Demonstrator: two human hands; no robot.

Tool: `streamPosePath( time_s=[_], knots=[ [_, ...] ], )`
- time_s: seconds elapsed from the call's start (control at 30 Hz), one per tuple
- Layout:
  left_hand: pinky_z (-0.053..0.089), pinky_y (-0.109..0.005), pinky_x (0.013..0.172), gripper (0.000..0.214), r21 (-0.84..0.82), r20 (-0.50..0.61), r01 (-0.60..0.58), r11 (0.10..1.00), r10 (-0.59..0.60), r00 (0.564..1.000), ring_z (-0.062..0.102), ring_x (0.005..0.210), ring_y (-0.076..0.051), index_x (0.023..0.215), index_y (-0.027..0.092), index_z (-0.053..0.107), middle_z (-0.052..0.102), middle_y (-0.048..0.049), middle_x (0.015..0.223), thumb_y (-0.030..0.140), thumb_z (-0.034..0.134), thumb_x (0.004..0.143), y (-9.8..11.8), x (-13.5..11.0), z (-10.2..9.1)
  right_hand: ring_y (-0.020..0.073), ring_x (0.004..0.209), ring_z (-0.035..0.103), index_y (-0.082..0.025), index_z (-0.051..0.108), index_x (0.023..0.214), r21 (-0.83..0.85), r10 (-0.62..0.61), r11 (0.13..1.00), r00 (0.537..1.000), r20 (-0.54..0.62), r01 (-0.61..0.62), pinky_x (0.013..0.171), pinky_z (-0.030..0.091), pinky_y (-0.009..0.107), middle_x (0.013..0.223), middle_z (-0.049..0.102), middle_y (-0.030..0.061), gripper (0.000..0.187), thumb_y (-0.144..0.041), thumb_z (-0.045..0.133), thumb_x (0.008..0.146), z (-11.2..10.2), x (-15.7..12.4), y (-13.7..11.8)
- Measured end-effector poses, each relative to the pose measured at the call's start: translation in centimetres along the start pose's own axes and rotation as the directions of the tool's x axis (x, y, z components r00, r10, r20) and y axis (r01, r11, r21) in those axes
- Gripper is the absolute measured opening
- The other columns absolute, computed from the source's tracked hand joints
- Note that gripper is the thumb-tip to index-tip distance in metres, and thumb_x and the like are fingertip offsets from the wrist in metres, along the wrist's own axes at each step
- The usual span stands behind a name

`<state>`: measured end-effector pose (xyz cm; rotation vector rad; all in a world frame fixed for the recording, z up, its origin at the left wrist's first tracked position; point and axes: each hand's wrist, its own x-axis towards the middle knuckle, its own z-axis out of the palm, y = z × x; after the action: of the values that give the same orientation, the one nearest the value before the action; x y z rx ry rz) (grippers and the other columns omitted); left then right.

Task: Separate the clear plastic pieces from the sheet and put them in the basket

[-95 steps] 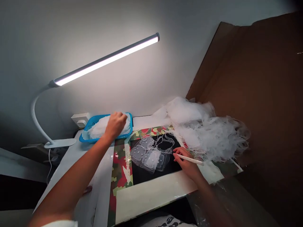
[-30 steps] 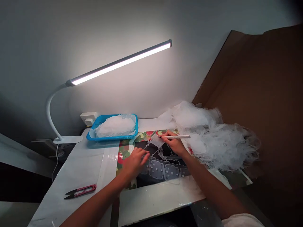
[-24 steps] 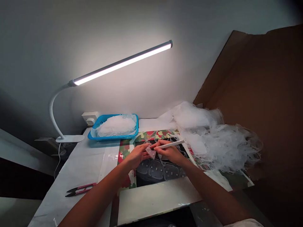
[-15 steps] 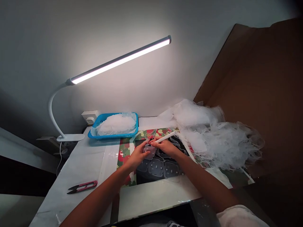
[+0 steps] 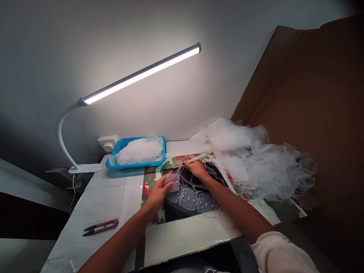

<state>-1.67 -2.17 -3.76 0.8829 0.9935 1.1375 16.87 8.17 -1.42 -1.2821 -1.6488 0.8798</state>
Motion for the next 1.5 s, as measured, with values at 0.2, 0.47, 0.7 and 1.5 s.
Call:
streamPosePath(
  time_s=[0.2,0.47,0.7,1.5],
  knots=[
    [0.049,-0.035,0.097,0.059,-0.214,-0.020,-0.046,0.976,0.043,0.999,0.063,0.112,-0.026,0.123,0.015,0.062,0.068,-0.0131,0.122,0.028,0.082,0.069,2.1,-1.0,-0.3,0.0133,0.054,0.058,-0.022,0.043,0.062,0.122,0.080,0.989,0.995,0.065,-0.087,0.054,0.043,0.023,0.054,0.058,-0.0042,0.020,-0.025,0.055,0.077,1.5,4.5,0.8],
    [0.050,-0.039,0.095,0.080,-0.141,0.034,-0.070,0.988,0.075,0.997,0.062,0.114,-0.030,0.140,0.020,0.045,0.065,-0.0152,0.126,0.027,0.083,0.069,2.5,-1.3,0.5,0.0138,0.067,0.067,-0.020,0.047,0.064,0.195,0.065,0.976,0.982,0.175,-0.099,0.056,0.048,0.021,0.069,0.067,-0.0004,0.021,-0.027,0.064,0.075,2.7,7.9,0.2],
    [0.046,-0.040,0.102,0.098,-0.010,0.093,-0.130,0.991,0.130,0.987,0.055,0.124,-0.029,0.151,0.029,0.024,0.053,-0.0146,0.142,0.026,0.080,0.071,2.7,-1.8,1.0,0.0129,0.058,0.056,-0.021,0.051,0.070,0.169,0.065,0.984,0.997,-0.034,-0.058,0.055,0.044,0.023,0.061,0.059,-0.0028,0.021,-0.038,0.061,0.077,-2.6,5.5,0.8],
    [0.053,-0.033,0.063,0.047,0.795,0.559,-0.554,-0.247,-0.055,0.827,0.071,0.075,-0.021,0.143,0.031,0.045,0.035,-0.0126,0.155,0.038,0.044,0.097,-2.4,-3.0,8.1,0.0194,0.099,0.061,-0.020,0.056,0.076,-0.193,-0.157,0.960,0.963,0.220,0.200,0.086,0.046,0.033,0.106,0.066,0.0055,0.012,-0.017,0.058,0.087,-11.1,-15.0,3.0]
  ],
)
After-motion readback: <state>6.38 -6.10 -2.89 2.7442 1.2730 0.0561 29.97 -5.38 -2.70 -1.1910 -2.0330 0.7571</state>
